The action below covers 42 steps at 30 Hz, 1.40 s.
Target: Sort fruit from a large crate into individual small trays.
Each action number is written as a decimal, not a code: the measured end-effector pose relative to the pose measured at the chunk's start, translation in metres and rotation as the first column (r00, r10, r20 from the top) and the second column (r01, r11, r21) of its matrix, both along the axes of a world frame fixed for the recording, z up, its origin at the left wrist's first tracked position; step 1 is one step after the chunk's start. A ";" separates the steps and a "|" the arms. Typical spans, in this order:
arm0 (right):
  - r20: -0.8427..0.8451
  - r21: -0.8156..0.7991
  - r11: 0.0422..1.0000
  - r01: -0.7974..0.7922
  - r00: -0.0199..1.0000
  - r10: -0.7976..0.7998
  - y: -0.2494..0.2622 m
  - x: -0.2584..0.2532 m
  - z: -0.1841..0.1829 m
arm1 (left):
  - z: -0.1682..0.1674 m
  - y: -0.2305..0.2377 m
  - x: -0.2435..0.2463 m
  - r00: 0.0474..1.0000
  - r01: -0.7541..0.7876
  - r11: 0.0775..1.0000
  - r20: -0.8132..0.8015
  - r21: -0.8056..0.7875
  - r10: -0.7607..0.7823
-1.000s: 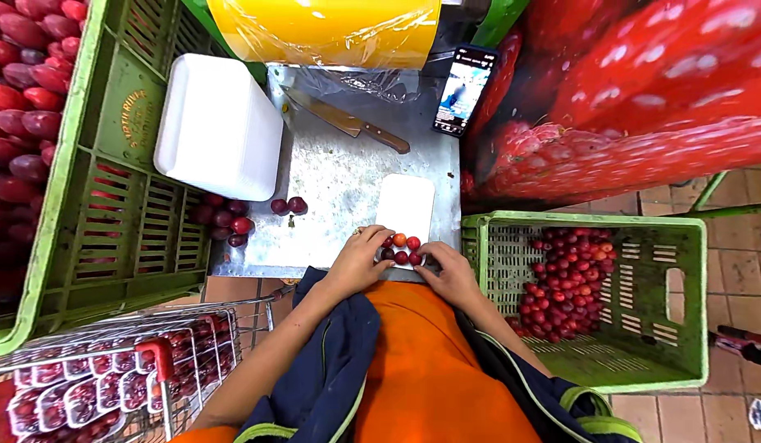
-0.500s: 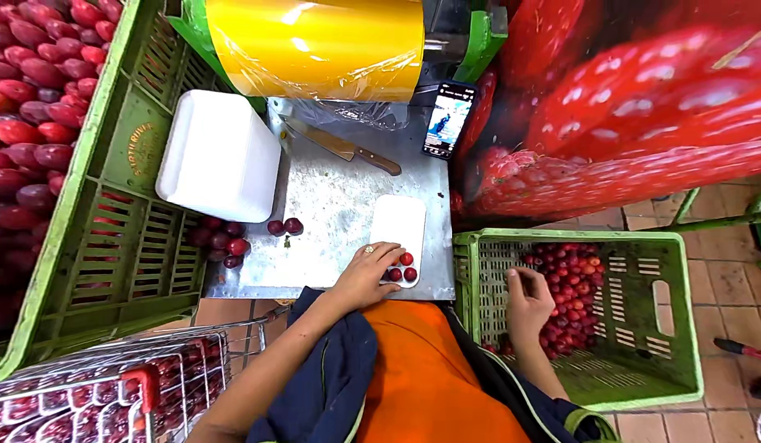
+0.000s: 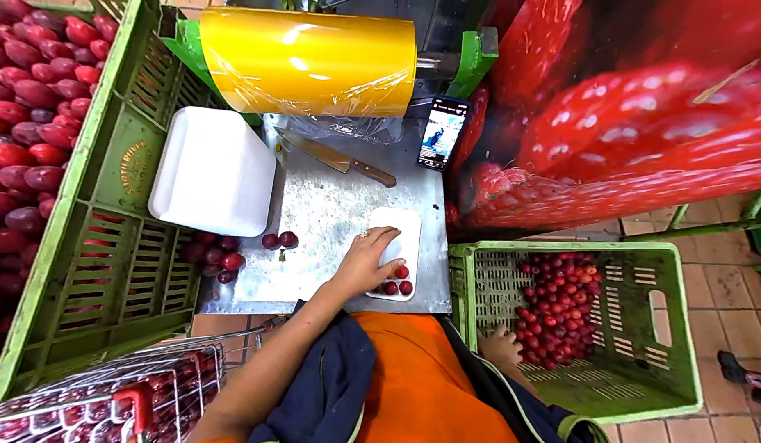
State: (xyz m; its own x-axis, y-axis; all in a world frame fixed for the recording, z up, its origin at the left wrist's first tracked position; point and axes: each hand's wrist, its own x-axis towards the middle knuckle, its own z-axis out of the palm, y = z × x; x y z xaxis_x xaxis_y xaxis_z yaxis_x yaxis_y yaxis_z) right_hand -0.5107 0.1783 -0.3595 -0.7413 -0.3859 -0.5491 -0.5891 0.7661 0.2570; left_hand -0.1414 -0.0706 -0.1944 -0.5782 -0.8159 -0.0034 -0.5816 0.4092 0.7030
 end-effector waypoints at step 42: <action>0.711 -0.026 0.997 -0.078 0.700 0.074 -0.006 0.010 0.090 | -0.010 0.045 0.008 0.964 0.259 0.961 -0.036 -0.093 -0.263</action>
